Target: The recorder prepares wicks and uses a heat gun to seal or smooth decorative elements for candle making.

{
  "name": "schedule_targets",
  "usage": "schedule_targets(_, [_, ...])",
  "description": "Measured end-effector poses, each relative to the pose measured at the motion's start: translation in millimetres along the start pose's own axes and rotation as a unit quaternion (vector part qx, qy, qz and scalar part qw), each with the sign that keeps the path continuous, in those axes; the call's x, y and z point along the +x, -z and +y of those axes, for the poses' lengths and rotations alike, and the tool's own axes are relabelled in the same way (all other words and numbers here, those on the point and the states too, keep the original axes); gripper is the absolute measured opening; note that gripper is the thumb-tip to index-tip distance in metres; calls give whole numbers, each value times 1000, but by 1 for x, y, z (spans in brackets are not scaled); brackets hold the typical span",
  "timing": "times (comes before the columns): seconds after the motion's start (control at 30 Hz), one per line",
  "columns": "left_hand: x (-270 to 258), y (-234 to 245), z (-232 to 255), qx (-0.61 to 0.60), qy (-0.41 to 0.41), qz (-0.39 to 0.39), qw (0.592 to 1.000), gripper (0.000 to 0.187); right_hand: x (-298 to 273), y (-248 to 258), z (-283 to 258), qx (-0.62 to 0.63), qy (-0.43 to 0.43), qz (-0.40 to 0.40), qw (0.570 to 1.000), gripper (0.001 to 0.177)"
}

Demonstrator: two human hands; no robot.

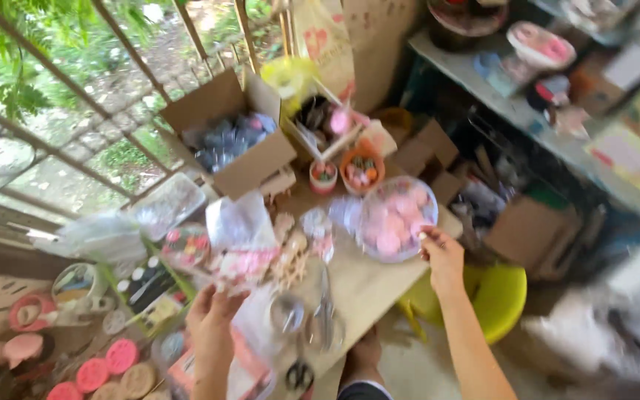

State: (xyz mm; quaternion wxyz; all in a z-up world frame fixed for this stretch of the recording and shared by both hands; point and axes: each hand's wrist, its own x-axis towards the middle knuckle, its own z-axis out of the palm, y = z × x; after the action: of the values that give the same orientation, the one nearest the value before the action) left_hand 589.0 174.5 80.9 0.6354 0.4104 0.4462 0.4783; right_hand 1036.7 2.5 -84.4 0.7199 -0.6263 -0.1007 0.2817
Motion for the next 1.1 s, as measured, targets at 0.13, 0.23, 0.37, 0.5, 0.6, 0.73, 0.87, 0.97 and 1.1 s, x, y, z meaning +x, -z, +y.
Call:
schedule_targets(0.13, [30, 0, -23, 12, -55, 116, 992, 34, 158, -40, -50, -5, 10, -45, 999, 16])
schedule_targets(0.23, [55, 9, -57, 1, -33, 232, 972, 37, 274, -82, -57, -13, -8, -82, 997, 16])
schedule_targets(0.37, [62, 22, -89, -22, -48, 247, 968, 34, 391, -136, 3, -58, -14, -142, 988, 15])
schedule_targets(0.5, [51, 24, -104, -32, -47, 261, 964, 28, 474, -188, 94, -122, -19, -204, 971, 15])
schedule_targets(0.6, [46, 27, -111, -5, 6, 319, 948, 31, 493, -229, 102, -173, -126, -252, 944, 16])
schedule_targets(0.73, [55, 99, -130, -220, 144, 327, 908, 33, 503, -260, 109, -134, -240, -314, 909, 26])
schedule_targets(0.87, [61, 84, -132, -196, 108, 323, 920, 34, 508, -272, 126, -53, -295, -363, 882, 40])
schedule_targets(0.97, [57, 75, -135, -178, 83, 320, 927, 35, 517, -272, 147, -44, -308, -368, 876, 43])
schedule_targets(1.1, [52, 63, -139, -152, 58, 308, 937, 36, 531, -244, 196, -102, -295, -353, 882, 42])
